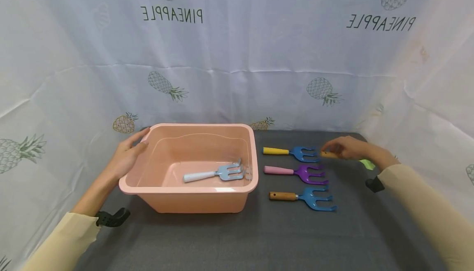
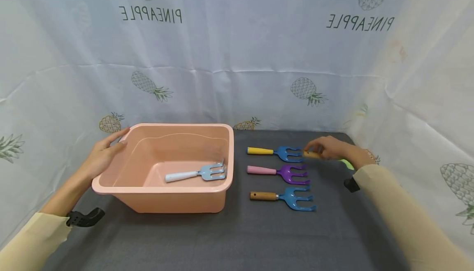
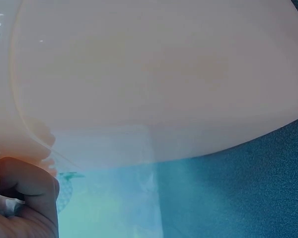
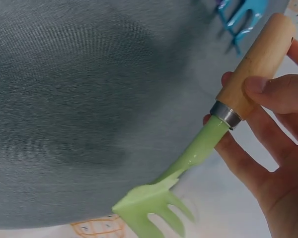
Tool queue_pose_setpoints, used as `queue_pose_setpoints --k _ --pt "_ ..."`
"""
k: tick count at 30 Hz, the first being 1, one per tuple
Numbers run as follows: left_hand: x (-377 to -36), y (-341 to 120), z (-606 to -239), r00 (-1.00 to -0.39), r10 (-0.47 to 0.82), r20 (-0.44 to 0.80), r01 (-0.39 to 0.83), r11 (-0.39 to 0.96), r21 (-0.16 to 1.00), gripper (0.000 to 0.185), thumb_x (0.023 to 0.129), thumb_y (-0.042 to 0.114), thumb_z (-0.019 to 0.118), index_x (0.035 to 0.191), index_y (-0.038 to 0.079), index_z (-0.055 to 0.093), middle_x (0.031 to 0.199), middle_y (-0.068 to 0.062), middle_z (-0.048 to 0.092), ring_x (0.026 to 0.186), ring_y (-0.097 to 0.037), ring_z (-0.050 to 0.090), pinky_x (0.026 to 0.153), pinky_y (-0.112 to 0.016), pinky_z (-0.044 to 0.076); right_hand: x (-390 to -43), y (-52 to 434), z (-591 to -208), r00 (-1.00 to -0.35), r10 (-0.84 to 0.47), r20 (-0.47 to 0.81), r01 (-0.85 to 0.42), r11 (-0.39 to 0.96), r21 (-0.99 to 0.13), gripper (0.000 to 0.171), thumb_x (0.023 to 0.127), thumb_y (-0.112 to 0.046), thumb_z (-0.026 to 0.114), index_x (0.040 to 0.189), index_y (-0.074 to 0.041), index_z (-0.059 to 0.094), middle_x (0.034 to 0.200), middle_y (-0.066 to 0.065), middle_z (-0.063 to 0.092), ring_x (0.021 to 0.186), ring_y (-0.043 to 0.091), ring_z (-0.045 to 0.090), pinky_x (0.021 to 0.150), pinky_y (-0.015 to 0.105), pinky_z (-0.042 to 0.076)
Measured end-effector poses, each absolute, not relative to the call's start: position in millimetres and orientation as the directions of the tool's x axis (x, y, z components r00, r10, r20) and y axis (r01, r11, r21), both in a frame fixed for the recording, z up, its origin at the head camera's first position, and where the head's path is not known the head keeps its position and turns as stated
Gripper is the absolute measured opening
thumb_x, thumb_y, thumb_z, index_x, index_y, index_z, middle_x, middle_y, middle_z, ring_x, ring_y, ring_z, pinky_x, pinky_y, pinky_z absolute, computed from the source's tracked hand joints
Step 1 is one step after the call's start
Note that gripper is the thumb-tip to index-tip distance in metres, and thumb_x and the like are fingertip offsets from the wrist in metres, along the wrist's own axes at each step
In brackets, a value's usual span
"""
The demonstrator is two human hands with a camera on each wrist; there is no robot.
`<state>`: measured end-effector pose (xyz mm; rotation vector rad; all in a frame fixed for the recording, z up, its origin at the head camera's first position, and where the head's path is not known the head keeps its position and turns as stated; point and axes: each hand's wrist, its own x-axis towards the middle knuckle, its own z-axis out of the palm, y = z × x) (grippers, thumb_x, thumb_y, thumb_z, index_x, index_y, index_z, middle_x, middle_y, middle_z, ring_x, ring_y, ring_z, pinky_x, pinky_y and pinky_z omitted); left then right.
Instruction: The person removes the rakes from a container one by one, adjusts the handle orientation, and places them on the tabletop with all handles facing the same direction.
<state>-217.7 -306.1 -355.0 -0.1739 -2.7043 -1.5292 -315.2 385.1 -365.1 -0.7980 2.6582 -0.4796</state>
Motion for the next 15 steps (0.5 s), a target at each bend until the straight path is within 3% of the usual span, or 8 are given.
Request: queue_pose_setpoints --k 15 --pt "-218 -305 -355 -0.995 0.074 0.068 0.097 0.517 0.851 0.062 0.112 0.034 0.04 0.167 0.013 0.02 0.161 -0.034 0.035 0.093 0.01 0.062 0.074 -0.02 0.058 -328 404 -401 -0.806 -0.55 -0.218 -0.456 0.813 -0.363 0.055 0.076 0.018 0.056 0.12 -0.008 0.077 0.117 0.026 0.073 0.103 0.042 0.071 0.085 0.053 0.061"
